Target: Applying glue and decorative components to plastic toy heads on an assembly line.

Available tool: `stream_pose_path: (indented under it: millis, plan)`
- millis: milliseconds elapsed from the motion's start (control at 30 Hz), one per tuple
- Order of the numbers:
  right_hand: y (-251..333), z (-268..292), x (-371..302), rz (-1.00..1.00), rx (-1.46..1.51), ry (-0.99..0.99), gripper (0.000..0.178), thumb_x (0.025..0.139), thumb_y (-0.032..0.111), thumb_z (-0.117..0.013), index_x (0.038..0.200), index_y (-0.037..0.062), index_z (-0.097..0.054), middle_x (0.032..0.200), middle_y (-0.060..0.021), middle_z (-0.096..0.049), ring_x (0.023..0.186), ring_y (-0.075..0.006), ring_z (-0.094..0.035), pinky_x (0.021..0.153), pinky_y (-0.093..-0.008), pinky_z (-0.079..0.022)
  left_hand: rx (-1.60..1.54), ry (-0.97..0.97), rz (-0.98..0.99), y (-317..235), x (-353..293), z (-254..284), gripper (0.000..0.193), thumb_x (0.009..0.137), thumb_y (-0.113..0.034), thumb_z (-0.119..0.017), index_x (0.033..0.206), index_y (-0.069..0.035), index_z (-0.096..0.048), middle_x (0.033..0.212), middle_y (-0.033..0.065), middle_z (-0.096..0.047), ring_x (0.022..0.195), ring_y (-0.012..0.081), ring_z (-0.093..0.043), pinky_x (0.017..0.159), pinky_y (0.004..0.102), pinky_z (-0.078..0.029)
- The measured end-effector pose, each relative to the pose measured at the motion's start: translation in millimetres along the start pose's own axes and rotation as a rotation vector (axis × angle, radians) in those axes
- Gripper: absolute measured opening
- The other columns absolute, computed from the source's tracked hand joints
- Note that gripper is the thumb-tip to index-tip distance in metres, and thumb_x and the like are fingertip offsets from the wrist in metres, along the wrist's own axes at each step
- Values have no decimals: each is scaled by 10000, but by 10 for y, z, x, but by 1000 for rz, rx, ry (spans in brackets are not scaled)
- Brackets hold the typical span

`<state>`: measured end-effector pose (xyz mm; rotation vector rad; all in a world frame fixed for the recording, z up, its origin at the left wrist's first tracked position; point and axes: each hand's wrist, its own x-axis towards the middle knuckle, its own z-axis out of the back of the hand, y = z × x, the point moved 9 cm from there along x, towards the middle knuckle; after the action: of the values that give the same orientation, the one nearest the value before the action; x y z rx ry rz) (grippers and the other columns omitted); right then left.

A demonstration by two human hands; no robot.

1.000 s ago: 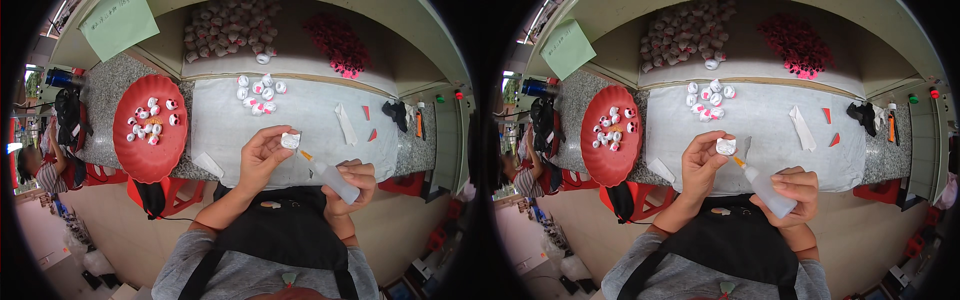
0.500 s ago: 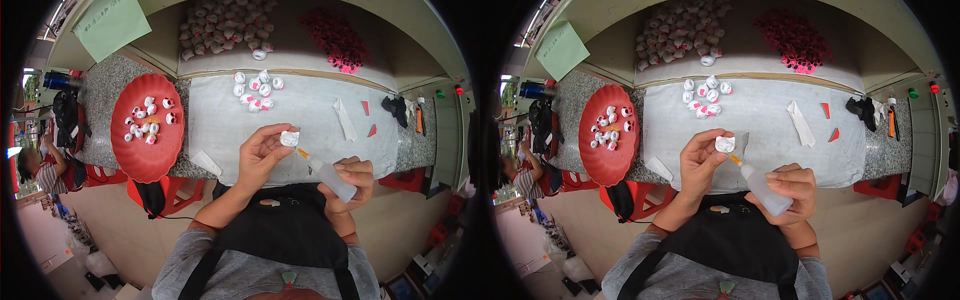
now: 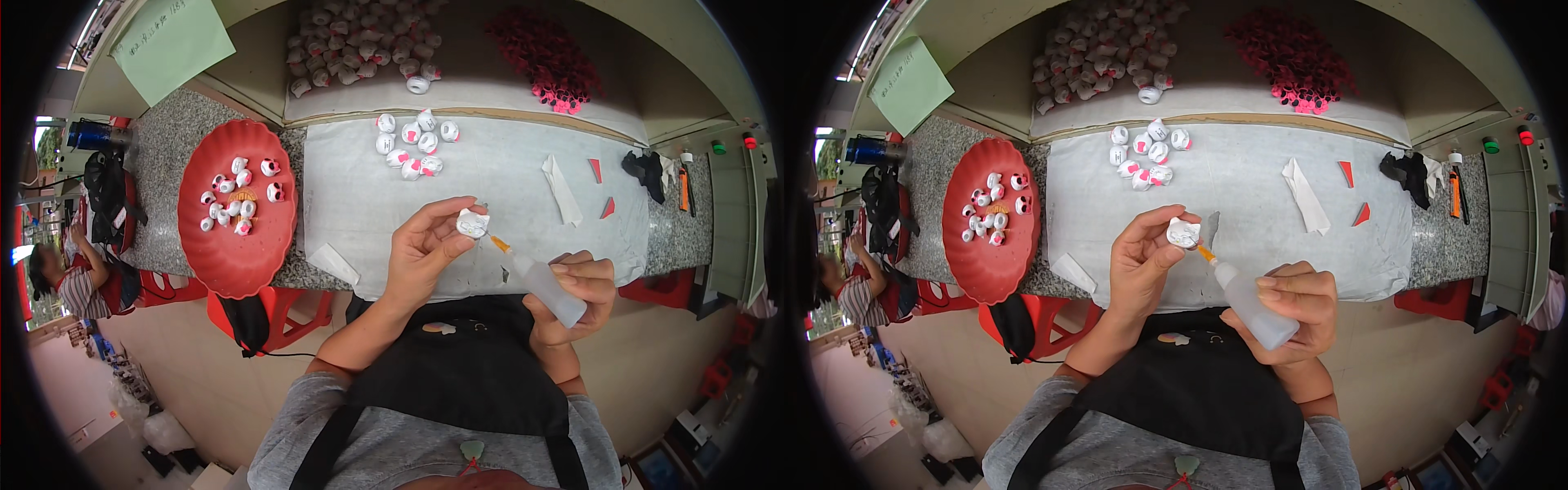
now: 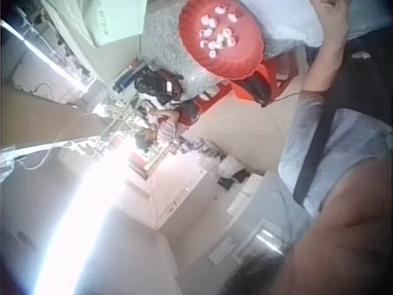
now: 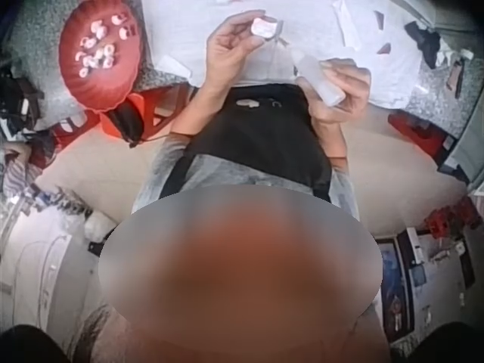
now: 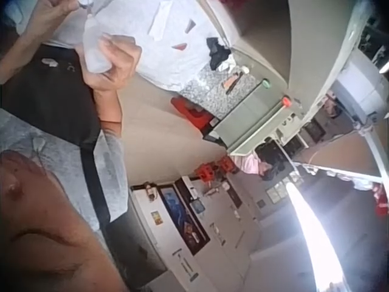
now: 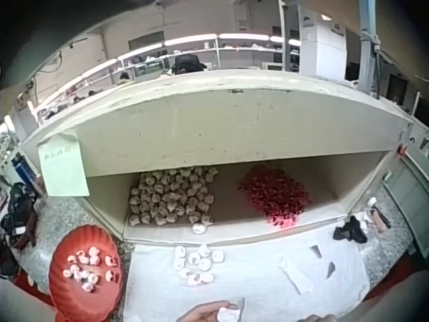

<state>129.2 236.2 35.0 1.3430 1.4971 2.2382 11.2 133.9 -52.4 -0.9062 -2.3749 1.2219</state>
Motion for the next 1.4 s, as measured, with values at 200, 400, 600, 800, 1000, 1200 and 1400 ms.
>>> stream_pose_path:
  millis: [200,400,600,800,1000,1200,1400]
  plan:
    - [4,-21,15,12,15,7,367,563,149,-735,781,59,-453,746,-64,-456,581,-145,-455,553,-254,-407,-1,7,16,5,7,-29,382,723,-38,-568,1070,32,-424,992,144,-511,899,166,-512,800,280,-396]
    - [-16,-30,22,-4,-1,30,366,555,133,-736,778,58,-456,747,-65,-457,578,-145,-456,557,-255,-408,-2,12,24,30,17,-30,372,723,-16,-557,1069,31,-428,991,141,-514,903,164,-510,803,277,-392]
    - [-27,-31,24,-2,-3,26,367,553,127,-735,780,58,-455,750,-65,-455,574,-143,-453,556,-254,-405,100,26,-38,-15,14,-42,365,708,39,-542,1059,36,-441,1001,137,-498,921,170,-492,805,279,-389]
    - [-21,-47,35,-21,-7,42,365,549,114,-730,780,61,-452,751,-62,-454,574,-144,-451,556,-257,-403,300,58,-172,-142,14,-86,350,692,78,-534,1034,43,-465,1010,139,-474,956,191,-461,817,287,-362]
    - [-23,-37,7,-20,-22,32,358,545,84,-721,781,62,-452,747,-62,-454,573,-145,-451,558,-258,-403,328,57,-180,-138,3,-87,350,692,84,-531,1033,42,-467,1011,138,-473,958,195,-460,818,291,-360]
    - [-2,-35,17,-16,-13,36,364,538,77,-721,783,60,-453,747,-65,-453,574,-146,-451,561,-260,-405,332,66,-186,-140,-3,-88,347,692,87,-529,1031,44,-467,1013,137,-470,959,198,-461,822,299,-365]
    - [-23,-44,2,-12,-13,36,370,534,75,-726,786,63,-454,749,-63,-451,573,-145,-449,553,-259,-405,333,68,-187,-132,-8,-85,344,692,88,-528,1028,45,-469,1012,139,-470,958,201,-462,822,302,-370]
